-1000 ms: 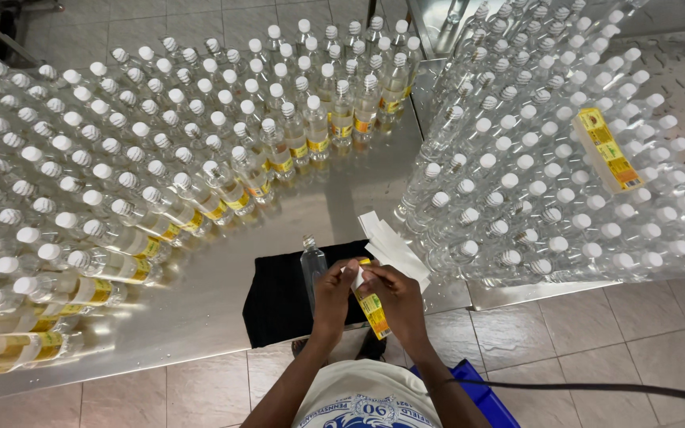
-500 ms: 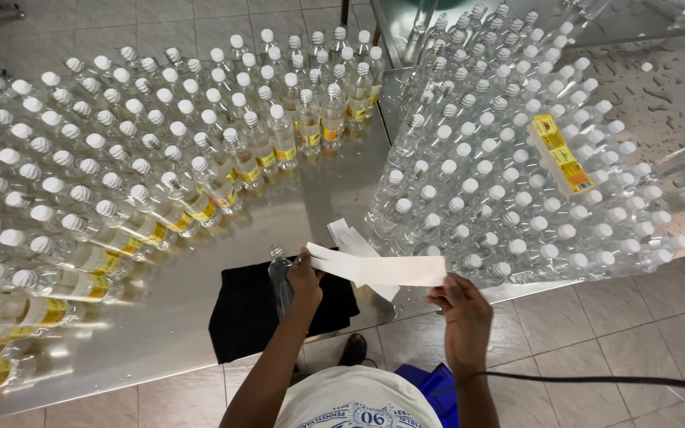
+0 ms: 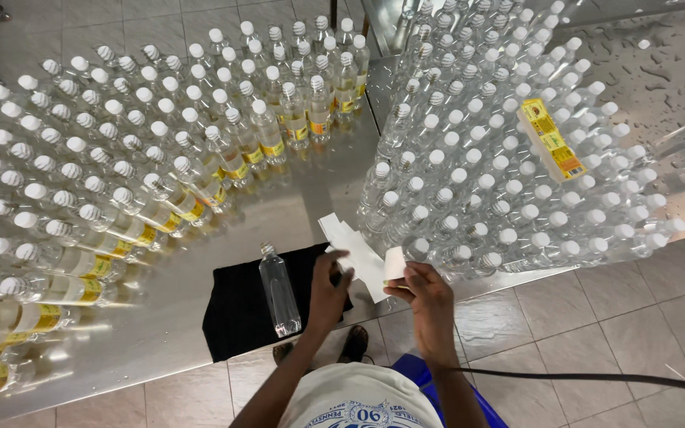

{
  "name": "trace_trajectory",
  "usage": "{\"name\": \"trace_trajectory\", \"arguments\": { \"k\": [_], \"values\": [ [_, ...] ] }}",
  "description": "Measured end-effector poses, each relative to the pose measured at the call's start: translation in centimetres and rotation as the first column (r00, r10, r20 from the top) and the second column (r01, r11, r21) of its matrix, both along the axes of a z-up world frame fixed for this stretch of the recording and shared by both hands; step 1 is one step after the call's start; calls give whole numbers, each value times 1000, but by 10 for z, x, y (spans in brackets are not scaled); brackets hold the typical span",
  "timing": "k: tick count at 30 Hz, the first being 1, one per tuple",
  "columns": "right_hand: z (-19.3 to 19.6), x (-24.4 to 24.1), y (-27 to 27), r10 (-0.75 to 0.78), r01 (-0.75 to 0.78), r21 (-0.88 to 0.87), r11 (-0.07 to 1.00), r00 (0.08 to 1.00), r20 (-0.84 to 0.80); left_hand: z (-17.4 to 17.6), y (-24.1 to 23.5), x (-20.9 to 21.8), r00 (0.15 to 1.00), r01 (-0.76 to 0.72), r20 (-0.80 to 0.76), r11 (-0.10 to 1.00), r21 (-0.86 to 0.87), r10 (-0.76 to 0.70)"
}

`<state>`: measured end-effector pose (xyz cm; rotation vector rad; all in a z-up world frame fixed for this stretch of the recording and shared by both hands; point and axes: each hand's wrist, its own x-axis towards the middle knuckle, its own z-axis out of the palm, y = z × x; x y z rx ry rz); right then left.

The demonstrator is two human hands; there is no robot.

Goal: The person repeatedly picks up clear plastic bottles from a table, applies yellow labels to them by hand, and places the labeled bottles back on the table. The person handles the bottles one at a time and uses a stack of labels placed on a black cloth.

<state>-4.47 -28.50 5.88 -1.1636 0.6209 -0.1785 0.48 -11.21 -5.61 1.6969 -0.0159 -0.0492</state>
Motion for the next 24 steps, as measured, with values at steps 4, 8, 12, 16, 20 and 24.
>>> {"name": "trace_trajectory", "arguments": {
  "k": [4, 8, 12, 16, 20, 24],
  "values": [
    [13, 19, 40, 135, -133, 44, 990, 990, -49, 57, 14, -43, 971, 27, 230, 986, 162, -64],
    [6, 21, 75, 256, -255, 69, 964, 967, 8, 49, 38, -35, 942, -175, 327, 939, 297, 72],
    [12, 24, 108, 379, -385, 79, 920, 922, 72, 53, 69, -26, 911, -299, 347, 937, 180, 224],
    [12, 9, 129, 505, -507, 52, 860, 861, 51, 42, 96, -17, 877, -454, -229, 885, -102, 423],
    [-39, -2, 149, 567, -581, -7, 814, 796, -211, 40, 115, -20, 786, -596, -463, 700, -394, 409],
    [-93, -9, 170, 386, -350, 196, 916, 902, -192, 30, 121, -38, 752, -622, -545, 674, -398, 372]
  ]
}}
